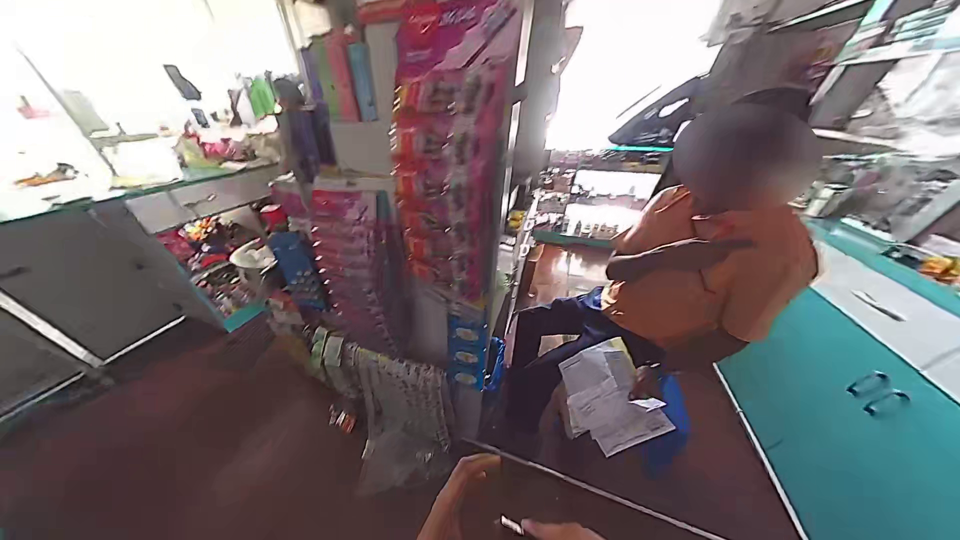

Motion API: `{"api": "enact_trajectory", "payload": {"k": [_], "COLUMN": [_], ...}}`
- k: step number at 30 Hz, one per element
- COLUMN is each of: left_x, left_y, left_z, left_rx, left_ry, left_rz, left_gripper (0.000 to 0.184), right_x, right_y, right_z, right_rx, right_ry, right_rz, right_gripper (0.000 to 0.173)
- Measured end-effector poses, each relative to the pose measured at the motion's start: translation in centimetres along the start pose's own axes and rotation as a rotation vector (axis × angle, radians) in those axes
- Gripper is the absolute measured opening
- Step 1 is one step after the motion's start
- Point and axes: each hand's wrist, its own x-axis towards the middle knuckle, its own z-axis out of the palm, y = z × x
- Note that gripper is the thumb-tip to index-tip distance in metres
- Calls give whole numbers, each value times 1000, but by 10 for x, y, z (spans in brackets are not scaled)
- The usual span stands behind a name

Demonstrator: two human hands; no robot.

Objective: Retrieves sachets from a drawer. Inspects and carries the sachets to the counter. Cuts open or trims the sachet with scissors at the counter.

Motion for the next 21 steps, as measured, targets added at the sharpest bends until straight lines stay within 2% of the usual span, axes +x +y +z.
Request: {"api": "enact_trajectory", "payload": {"k": [1, 2, 4, 6, 7, 9, 12, 17, 21], "left_x": [-6, -16, -36, -46, -56, -78, -110, -141, -166], "left_y": [-3, -6, -9, -6, -1, 5, 5, 24, 22], "left_z": [-17, -34, -69, -108, -127, -167, -210, -260, -308], "left_rx": [-12, -7, 36, -15, -69, -202, -379, -613, -444], "left_ry": [-79, -124, -141, -84, -28, 108, 330, 714, 938], "left_rz": [5, -11, -82, -195, -252, -316, -280, -320, -245], "left_gripper": [78, 73, 52, 33, 24, 17, 22, 26, 31], "right_x": [12, 23, 49, 79, 91, 116, 145, 182, 212], "right_y": [-7, -17, -35, -44, -50, -57, -64, -97, -118], "right_z": [7, 15, 31, 51, 65, 99, 161, 269, 340], "right_rx": [21, 61, 174, 222, 243, 326, 422, 509, 596], "right_ry": [-11, -12, -22, -25, -27, -15, -29, -178, -380], "right_rz": [-22, -30, -18, -2, 23, 102, 191, 269, 199], "right_gripper": [14, 14, 14, 17, 17, 17, 18, 21, 26]}}
